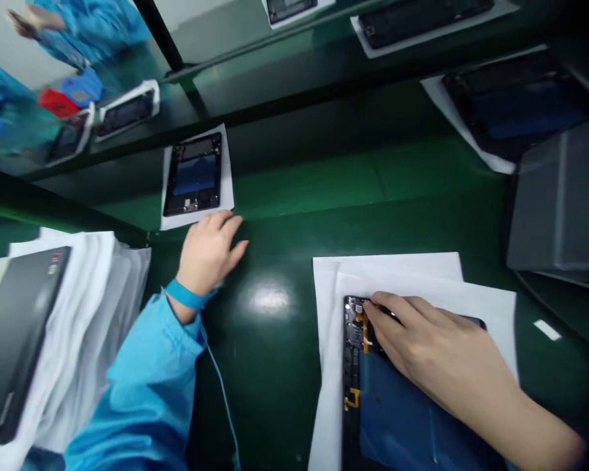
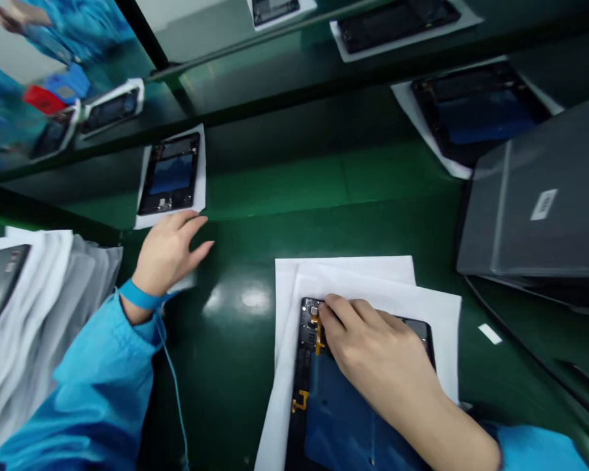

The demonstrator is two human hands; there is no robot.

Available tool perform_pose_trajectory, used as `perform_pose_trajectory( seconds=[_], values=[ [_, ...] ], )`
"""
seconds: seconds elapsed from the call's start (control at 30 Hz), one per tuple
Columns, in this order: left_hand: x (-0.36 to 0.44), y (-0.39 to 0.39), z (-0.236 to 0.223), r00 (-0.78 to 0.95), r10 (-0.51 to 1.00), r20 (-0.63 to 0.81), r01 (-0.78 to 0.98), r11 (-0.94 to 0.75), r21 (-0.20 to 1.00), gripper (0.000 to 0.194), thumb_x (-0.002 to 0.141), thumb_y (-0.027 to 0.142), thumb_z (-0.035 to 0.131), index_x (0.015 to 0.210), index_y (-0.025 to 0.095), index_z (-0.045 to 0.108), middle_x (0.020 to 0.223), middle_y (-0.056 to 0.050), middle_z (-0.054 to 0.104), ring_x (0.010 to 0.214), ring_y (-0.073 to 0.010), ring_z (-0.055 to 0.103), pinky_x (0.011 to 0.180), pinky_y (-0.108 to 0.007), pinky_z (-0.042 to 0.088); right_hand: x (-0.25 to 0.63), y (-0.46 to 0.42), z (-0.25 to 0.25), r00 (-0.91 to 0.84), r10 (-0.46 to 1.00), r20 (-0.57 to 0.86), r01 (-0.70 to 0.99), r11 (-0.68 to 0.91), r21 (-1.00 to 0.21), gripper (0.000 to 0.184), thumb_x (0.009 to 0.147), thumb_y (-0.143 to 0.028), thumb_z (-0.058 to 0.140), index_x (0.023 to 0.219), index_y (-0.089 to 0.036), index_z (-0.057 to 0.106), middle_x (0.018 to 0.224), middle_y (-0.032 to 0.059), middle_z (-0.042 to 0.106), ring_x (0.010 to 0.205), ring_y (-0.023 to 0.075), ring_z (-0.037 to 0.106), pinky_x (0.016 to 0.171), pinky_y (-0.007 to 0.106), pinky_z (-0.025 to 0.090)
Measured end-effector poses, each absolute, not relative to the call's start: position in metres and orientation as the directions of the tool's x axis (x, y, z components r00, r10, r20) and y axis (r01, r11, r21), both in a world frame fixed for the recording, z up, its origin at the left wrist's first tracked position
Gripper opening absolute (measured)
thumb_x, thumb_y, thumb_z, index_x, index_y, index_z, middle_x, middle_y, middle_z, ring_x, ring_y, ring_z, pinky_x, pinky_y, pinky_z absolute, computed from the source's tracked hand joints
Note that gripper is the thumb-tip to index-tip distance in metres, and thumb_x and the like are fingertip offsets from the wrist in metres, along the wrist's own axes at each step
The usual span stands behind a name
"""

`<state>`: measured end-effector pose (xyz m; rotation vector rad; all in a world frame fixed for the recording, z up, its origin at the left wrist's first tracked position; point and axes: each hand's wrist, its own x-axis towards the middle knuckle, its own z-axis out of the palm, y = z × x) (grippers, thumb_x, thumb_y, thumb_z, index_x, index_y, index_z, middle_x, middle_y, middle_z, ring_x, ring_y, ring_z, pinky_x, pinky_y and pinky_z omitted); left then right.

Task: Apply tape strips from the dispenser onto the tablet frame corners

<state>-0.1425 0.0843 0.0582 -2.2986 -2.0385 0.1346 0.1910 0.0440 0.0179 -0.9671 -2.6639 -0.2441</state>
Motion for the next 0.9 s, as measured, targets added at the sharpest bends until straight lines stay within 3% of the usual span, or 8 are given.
perform_pose_trajectory(
  seconds=[0.07, 0.17, 0.37, 0.57, 0.7, 0.8, 0.83, 0.9],
  values=[
    [-0.179, 0.099, 0.07, -0.042, 0.992, -0.12, 0.975, 0.015, -0.221, 0.043, 0.088, 0.027, 0.059, 0.13, 0.015, 0.056, 0.132, -0.015, 0.056, 0.117, -0.0333, 0.054, 0.094, -0.043, 0.045, 0.193, 0.043, 0.017, -0.763, 0.563, 0.317, 0.613, 0.786, 0.078, 0.025, 0.082, -0.007, 0.05, 0.097, -0.011, 0.07, 0.102, 0.0079, 0.069, 0.078, 0.0188, 0.058, 0.06, 0.033, 0.044],
    [-0.214, 0.117, 0.081, -0.099, 0.981, -0.165, 0.958, 0.049, -0.283, 0.038, 0.086, 0.018, 0.057, 0.124, 0.012, 0.059, 0.12, -0.016, 0.062, 0.104, -0.0315, 0.061, 0.086, -0.041, 0.048, 0.201, 0.037, 0.01, -0.778, 0.536, 0.326, 0.585, 0.809, 0.065, 0.037, 0.078, -0.005, 0.049, 0.107, -0.012, 0.069, 0.116, 0.0093, 0.067, 0.087, 0.0207, 0.059, 0.069, 0.035, 0.05],
    [-0.221, 0.134, 0.093, -0.083, 0.967, -0.24, 0.945, 0.0, -0.327, 0.018, 0.085, 0.013, 0.054, 0.099, 0.013, 0.065, 0.096, -0.01, 0.067, 0.087, -0.0244, 0.064, 0.078, -0.033, 0.046, 0.218, 0.026, -0.007, -0.704, 0.588, 0.399, 0.567, 0.803, -0.183, 0.04, 0.086, -0.013, 0.047, 0.121, -0.019, 0.065, 0.126, 0.0059, 0.064, 0.115, 0.0248, 0.054, 0.094, 0.042, 0.048],
    [-0.191, 0.135, 0.111, -0.048, 0.969, -0.244, 0.942, -0.037, -0.333, 0.011, 0.087, 0.013, 0.051, 0.08, 0.014, 0.059, 0.077, -0.004, 0.062, 0.072, -0.0195, 0.061, 0.069, -0.029, 0.04, 0.219, 0.031, -0.001, -0.675, 0.639, 0.368, 0.53, 0.767, -0.36, 0.037, 0.086, -0.011, 0.046, 0.115, -0.022, 0.066, 0.12, 0.0069, 0.065, 0.11, 0.0228, 0.058, 0.091, 0.042, 0.052],
    [-0.122, 0.106, 0.124, 0.129, 0.982, -0.138, 0.946, -0.164, -0.281, 0.009, 0.087, 0.016, 0.051, 0.084, 0.017, 0.059, 0.081, -0.006, 0.063, 0.068, -0.0203, 0.06, 0.063, -0.03, 0.04, 0.218, 0.037, 0.01, -0.665, 0.66, 0.35, 0.496, 0.74, -0.454, 0.033, 0.088, -0.013, 0.047, 0.113, -0.02, 0.067, 0.116, 0.0083, 0.067, 0.112, 0.0239, 0.06, 0.095, 0.044, 0.053],
    [-0.05, 0.042, 0.127, 0.37, 0.929, 0.007, 0.908, -0.36, -0.216, 0.016, 0.089, 0.013, 0.046, 0.08, 0.018, 0.058, 0.072, -0.004, 0.059, 0.062, -0.0178, 0.055, 0.061, -0.03, 0.042, 0.229, 0.034, 0.02, -0.574, 0.753, 0.322, 0.424, 0.609, -0.67, 0.031, 0.094, -0.022, 0.047, 0.121, -0.023, 0.063, 0.113, 0.0077, 0.069, 0.105, 0.0208, 0.065, 0.09, 0.038, 0.056],
    [-0.026, 0.015, 0.124, 0.516, 0.853, 0.083, 0.848, -0.495, -0.189, 0.017, 0.087, 0.009, 0.046, 0.081, 0.018, 0.059, 0.071, -0.003, 0.058, 0.061, -0.0174, 0.054, 0.061, -0.031, 0.043, 0.236, 0.028, 0.023, -0.538, 0.793, 0.285, 0.379, 0.53, -0.758, 0.035, 0.096, -0.027, 0.045, 0.128, -0.025, 0.059, 0.112, 0.0074, 0.07, 0.1, 0.0198, 0.067, 0.086, 0.035, 0.058],
    [0.02, -0.039, 0.108, 0.622, 0.766, 0.162, 0.782, -0.603, -0.155, 0.015, 0.087, 0.009, 0.048, 0.087, 0.017, 0.061, 0.071, -0.004, 0.059, 0.061, -0.0171, 0.054, 0.06, -0.031, 0.042, 0.254, 0.01, 0.023, -0.522, 0.832, 0.189, 0.29, 0.381, -0.878, 0.046, 0.1, -0.032, 0.032, 0.146, -0.028, 0.041, 0.108, 0.0075, 0.072, 0.089, 0.0191, 0.071, 0.073, 0.031, 0.059]
  ],
)
